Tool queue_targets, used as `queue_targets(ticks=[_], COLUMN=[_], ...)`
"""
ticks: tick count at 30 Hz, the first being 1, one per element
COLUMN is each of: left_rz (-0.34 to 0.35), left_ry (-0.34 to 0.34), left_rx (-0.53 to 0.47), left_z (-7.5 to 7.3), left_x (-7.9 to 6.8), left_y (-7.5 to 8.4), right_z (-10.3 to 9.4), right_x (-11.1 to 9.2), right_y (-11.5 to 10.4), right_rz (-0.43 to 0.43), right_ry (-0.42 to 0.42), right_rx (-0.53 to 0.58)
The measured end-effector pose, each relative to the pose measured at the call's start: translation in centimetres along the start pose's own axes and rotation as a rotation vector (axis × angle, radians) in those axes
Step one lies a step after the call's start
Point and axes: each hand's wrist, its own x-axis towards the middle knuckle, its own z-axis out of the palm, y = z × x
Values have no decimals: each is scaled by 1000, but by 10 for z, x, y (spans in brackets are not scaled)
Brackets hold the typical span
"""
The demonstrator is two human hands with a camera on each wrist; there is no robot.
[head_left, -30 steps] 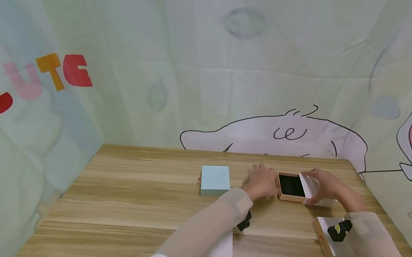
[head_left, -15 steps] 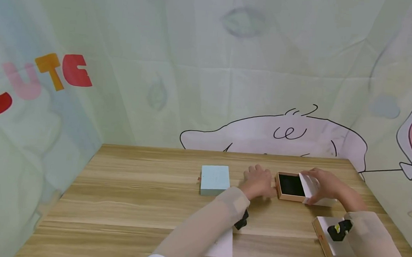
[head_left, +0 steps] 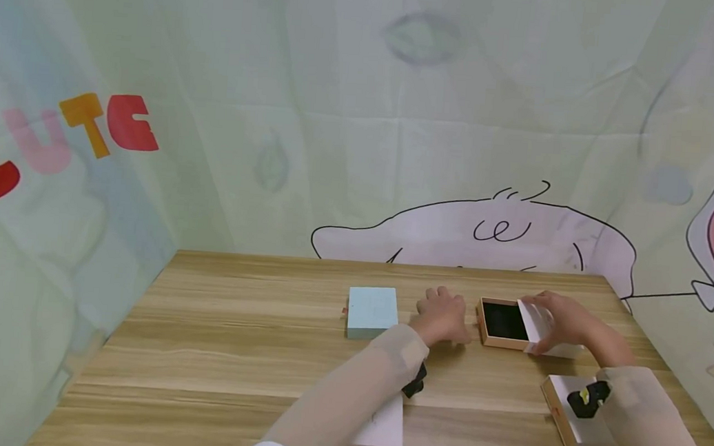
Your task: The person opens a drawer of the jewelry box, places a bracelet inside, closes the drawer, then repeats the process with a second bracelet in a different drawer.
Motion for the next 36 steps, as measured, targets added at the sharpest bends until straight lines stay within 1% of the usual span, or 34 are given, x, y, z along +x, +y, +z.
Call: queue_targets(ticks=[7,12,19,28,36], left_rz=[8,7,10,-19,-19], left_ry=[2,6,8,-9,-10], left_rx=[7,11,-22,-54,-70], left_z=[4,4,4,2,0], left_x=[3,4,4,3,3], left_y=[-3,-3,-2,-1,1], right_z=[0,0,0,1,2], right_x=[-1,-1,-1,-1,-1], right_y=[0,1,0,1,1], right_rz=[4,5,0,-3,4], right_ry=[6,8,6,9,10], right_rx=[4,3,9,9,11])
